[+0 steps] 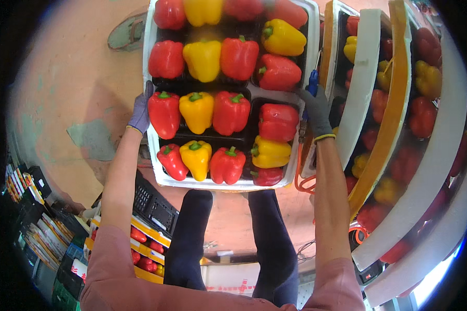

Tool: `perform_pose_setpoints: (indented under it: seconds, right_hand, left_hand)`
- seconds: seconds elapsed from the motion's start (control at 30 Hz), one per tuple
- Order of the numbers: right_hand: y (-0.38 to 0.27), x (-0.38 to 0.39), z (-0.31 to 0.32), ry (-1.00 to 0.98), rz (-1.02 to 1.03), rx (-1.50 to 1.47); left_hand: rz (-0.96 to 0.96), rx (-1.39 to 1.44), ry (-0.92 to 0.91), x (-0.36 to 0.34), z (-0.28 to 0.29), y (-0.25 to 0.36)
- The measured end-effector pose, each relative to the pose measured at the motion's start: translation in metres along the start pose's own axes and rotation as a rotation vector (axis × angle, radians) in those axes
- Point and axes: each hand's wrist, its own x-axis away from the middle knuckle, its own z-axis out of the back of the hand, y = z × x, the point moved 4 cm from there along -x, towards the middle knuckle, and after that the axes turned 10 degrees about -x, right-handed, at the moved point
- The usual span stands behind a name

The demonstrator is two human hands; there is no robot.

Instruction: The person arranges red and yellow bell peppers in white trays using a handheld air gun to adjust their positions. The person repeatedly picks up and places peppers to align them neatly within the trays.

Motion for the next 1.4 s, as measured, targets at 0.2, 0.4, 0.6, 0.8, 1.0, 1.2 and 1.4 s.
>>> perform_pose_setpoints:
  seconds: [0.2,0.4,0.6,0.8,1.0,1.2,1.4]
  right_hand:
    - [0.036,-0.019,0.005,-0.096,-0.207,-0.530]
    - [0.017,-0.017,0.017,0.039,-0.083,-0.751]
    - [0.021,0.013,0.029,0.010,-0.073,-0.556]
    - [-0.038,0.113,-0.073,-0.225,-0.257,-0.842]
    - [-0.099,0.181,-0.248,-0.273,-0.361,-0.734]
    - [-0.119,0.150,-0.342,-0.474,-0.367,-0.714]
    - [-0.112,0.114,-0.393,-0.490,-0.329,-0.624]
  left_hand:
    - [-0.167,0.229,-0.018,0.014,-0.005,0.002]
    - [-0.180,-0.177,0.064,0.019,-0.003,0.016]
    - [-0.130,0.046,-0.016,0.055,0.016,-0.008]
    - [-0.081,0.353,-0.017,0.078,0.161,-0.054]
    - [-0.118,0.270,0.067,0.047,0.333,-0.118]
    - [0.018,0.494,0.018,0.008,0.394,-0.178]
    - [-0.033,0.512,0.041,-0.056,0.416,-0.190]
